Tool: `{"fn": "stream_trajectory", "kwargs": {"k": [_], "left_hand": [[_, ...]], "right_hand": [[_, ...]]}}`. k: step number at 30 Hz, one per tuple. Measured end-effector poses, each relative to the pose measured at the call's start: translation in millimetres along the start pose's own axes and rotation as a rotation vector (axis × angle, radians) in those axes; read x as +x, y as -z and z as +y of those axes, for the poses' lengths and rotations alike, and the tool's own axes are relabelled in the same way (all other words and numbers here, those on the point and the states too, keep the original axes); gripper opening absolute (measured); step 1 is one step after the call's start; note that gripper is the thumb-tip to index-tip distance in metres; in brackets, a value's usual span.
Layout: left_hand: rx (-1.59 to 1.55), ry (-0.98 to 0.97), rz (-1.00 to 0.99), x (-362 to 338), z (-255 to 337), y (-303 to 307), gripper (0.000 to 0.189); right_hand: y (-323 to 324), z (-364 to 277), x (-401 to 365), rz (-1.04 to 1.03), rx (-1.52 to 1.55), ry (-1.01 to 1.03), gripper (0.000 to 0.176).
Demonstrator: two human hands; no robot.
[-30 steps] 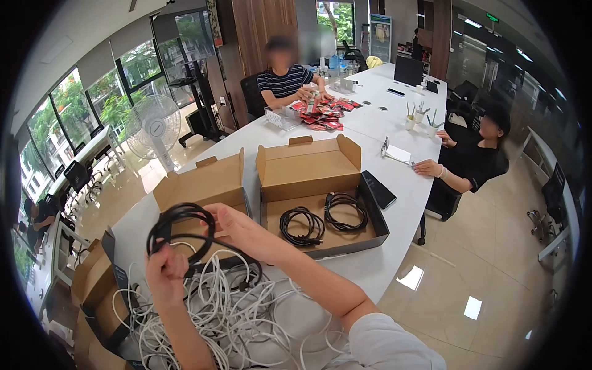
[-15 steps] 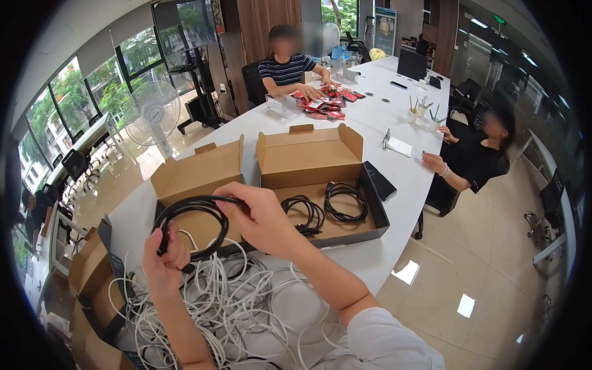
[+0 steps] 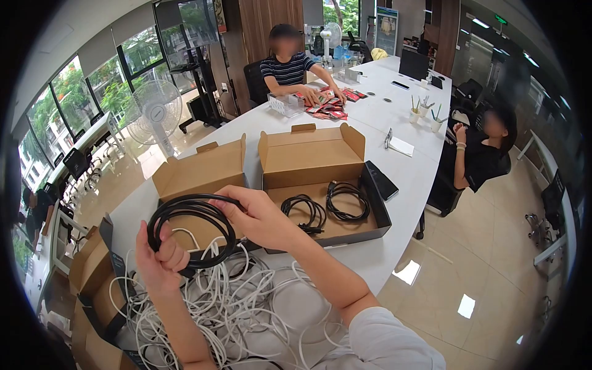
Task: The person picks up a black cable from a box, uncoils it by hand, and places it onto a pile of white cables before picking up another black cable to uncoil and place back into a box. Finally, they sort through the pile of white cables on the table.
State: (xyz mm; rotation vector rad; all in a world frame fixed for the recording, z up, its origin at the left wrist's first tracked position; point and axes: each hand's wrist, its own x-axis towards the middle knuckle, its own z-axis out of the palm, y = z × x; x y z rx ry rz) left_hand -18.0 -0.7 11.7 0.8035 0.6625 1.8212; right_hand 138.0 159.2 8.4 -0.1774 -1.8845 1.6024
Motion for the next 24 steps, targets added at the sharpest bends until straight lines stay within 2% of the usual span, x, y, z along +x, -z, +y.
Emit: {"fn": "stream_trajectory", "kwargs": {"k": [6,9,12,16,24], "left_hand": [[-0.049,-0.068,0.018,2,1,-2,0.035],[-0.062,-0.162,0.131,3,7,-1,0.031],[-0.108,-0.209,0.268,4,10,2,0.03],[-0.02,-0.168,0.305,6,5,-5,0.032],[0.116,-0.06,0.314,3,0,-7,0.041]], "right_hand": [[3,-2,-2,-0.066,0.16,-0.071,0.02],[7,7,-1,0.009,0.01,0.059,0.02],[8,3,-3,0.068,-0.014,0.051,0.02],[6,-14,-11,0.089,-0.164,0.038,0.02],[5,-13,-14,0.155,-0.167,0.126,0.019]]}}
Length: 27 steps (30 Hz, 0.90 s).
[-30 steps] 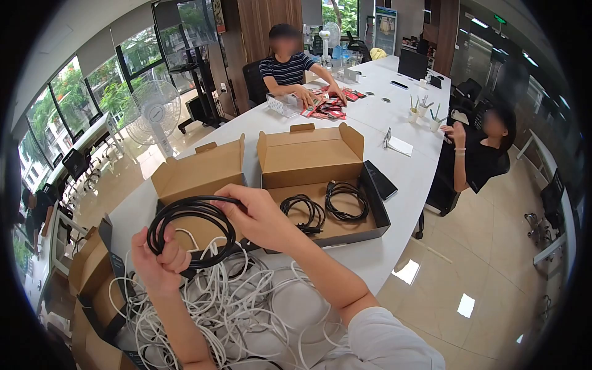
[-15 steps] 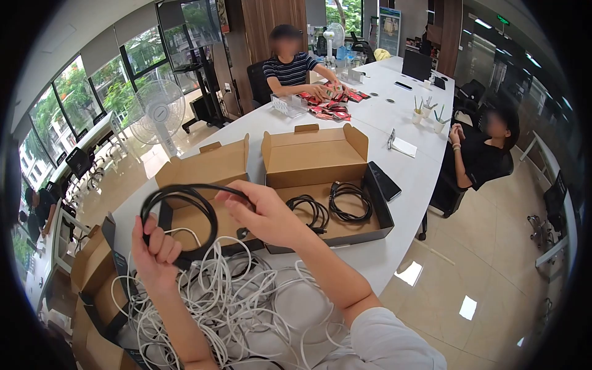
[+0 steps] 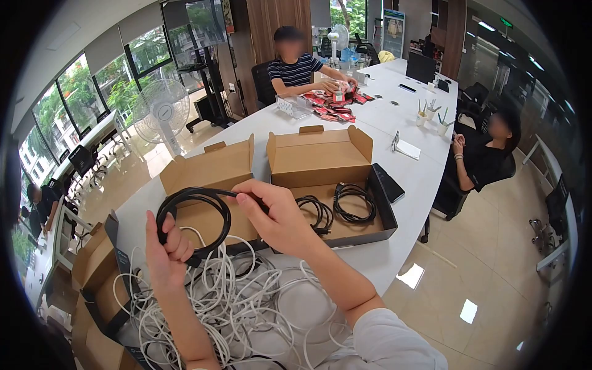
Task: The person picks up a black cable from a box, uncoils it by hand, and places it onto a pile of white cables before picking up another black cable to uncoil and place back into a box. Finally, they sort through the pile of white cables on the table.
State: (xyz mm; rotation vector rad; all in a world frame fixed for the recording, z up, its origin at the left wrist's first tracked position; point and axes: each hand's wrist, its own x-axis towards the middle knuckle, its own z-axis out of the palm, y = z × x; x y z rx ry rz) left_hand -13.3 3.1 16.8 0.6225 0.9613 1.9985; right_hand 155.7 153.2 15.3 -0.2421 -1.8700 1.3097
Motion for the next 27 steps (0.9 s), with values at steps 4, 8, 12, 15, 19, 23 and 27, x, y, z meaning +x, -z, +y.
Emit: {"fn": "stream_trajectory", "kwargs": {"k": [4,8,12,15,19,23,27], "left_hand": [[0.123,0.017,0.011,0,-2,-1,0.043],[0.262,-0.024,-0.009,0,-8,-3,0.046],[0.328,-0.052,-0.015,2,-11,-2,0.046],[0.29,-0.032,-0.041,5,-13,0,0.046],[0.304,0.025,-0.047,7,-18,-1,0.048],[0.341,0.057,-0.053,7,-24,-5,0.049],[0.357,0.052,-0.077,7,-23,-6,0.048]], "right_hand": [[-4,3,-2,0.095,0.155,0.082,0.018],[-1,-13,-6,0.1,0.286,-0.028,0.019],[-2,-12,-5,0.103,0.383,-0.037,0.018],[-4,-11,-2,0.098,0.511,-0.078,0.017],[-6,-4,0,0.108,0.732,-0.151,0.017],[-6,-4,1,0.166,0.811,-0.207,0.017],[-7,-3,1,0.187,0.83,-0.199,0.017]]}}
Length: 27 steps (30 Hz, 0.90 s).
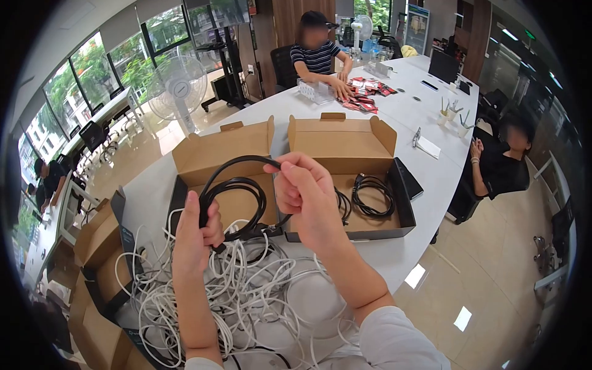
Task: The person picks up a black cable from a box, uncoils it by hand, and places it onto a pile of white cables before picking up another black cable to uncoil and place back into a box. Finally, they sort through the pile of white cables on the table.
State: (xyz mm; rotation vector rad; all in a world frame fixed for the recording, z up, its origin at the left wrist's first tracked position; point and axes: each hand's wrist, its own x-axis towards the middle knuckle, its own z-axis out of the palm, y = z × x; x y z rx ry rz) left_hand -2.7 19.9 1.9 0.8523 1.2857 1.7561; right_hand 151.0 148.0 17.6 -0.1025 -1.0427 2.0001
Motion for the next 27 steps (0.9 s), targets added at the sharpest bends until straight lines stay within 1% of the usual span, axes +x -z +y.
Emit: {"fn": "stream_trajectory", "kwargs": {"k": [3,7,10,12,14,15,16,18,20,22,23,26,27], "left_hand": [[0.032,-0.02,0.017,1,-1,0,0.047],[0.063,0.03,-0.009,2,-1,0,0.047],[-0.066,0.078,-0.076,2,-3,-1,0.047],[-0.252,0.142,-0.152,1,-3,3,0.047],[-0.459,0.217,-0.262,1,-1,4,0.047],[-0.483,0.244,-0.217,1,1,5,0.047],[-0.515,0.218,-0.207,0,4,6,0.047],[-0.578,0.169,-0.193,-2,9,11,0.047],[-0.615,0.147,-0.123,-1,12,14,0.047],[-0.652,0.122,-0.072,-2,16,16,0.045],[-0.681,0.116,-0.092,-2,18,18,0.044],[-0.749,0.099,-0.112,-4,21,19,0.041],[-0.758,0.094,-0.099,-4,22,17,0.039]], "right_hand": [[-1,0,0,-0.009,-0.008,0.01,0.017],[-2,3,0,0.021,-0.023,0.059,0.02],[-5,7,1,0.048,-0.048,0.108,0.022],[-9,13,0,0.104,-0.061,0.172,0.023],[-6,25,3,0.039,-0.086,0.265,0.024],[-8,33,4,0.028,-0.073,0.309,0.025],[-9,39,6,0.017,-0.062,0.364,0.026],[-3,47,6,-0.006,-0.282,0.344,0.029],[0,45,12,-0.175,-0.566,0.427,0.028],[-4,39,12,-0.254,-0.622,0.362,0.028],[-2,38,15,-0.319,-0.58,0.302,0.028],[0,46,19,-0.383,-0.358,0.133,0.032],[-1,49,21,-0.393,-0.281,0.088,0.038]]}}
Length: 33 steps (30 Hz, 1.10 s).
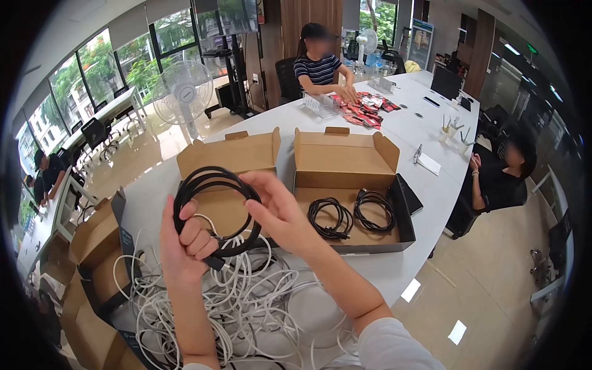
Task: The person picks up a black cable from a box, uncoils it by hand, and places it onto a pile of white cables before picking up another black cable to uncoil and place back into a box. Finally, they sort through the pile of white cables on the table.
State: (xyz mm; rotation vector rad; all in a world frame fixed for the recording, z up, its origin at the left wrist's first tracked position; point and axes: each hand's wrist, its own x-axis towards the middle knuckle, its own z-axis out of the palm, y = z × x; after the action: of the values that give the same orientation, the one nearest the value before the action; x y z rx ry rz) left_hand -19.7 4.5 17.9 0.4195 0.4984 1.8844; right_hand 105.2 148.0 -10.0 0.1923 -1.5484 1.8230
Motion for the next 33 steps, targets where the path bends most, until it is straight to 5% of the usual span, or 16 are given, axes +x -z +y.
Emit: {"fn": "stream_trajectory", "kwargs": {"k": [4,7,8,12,15,18,22,27,33], "left_hand": [[-0.036,-0.003,-0.004,0,-1,1,0.037],[-0.063,0.032,-0.043,0,1,4,0.041],[-0.039,0.017,-0.015,-2,3,1,0.041],[-0.043,0.012,-0.05,-7,7,0,0.042],[-0.067,-0.001,-0.007,-12,12,0,0.041],[-0.148,0.041,-0.129,-20,27,2,0.037],[-0.088,0.135,-0.153,-20,22,4,0.038],[0.214,-0.059,-0.031,-24,14,4,0.032],[0.593,-0.526,0.183,-27,-3,-8,0.032]], "right_hand": [[-7,7,2,0.065,0.065,-0.072,0.036],[2,7,-2,-0.038,0.108,-0.327,0.031],[6,5,-1,-0.198,0.243,-0.31,0.029],[10,0,-1,-0.219,0.07,-0.302,0.036],[19,14,0,-0.177,-0.076,-0.058,0.034],[41,9,4,-0.064,-0.37,-0.114,0.039],[54,-5,9,0.069,-0.434,-0.094,0.019],[50,-16,2,0.133,-0.452,-0.102,0.017],[39,-34,-12,0.041,0.328,-0.29,0.022]]}}
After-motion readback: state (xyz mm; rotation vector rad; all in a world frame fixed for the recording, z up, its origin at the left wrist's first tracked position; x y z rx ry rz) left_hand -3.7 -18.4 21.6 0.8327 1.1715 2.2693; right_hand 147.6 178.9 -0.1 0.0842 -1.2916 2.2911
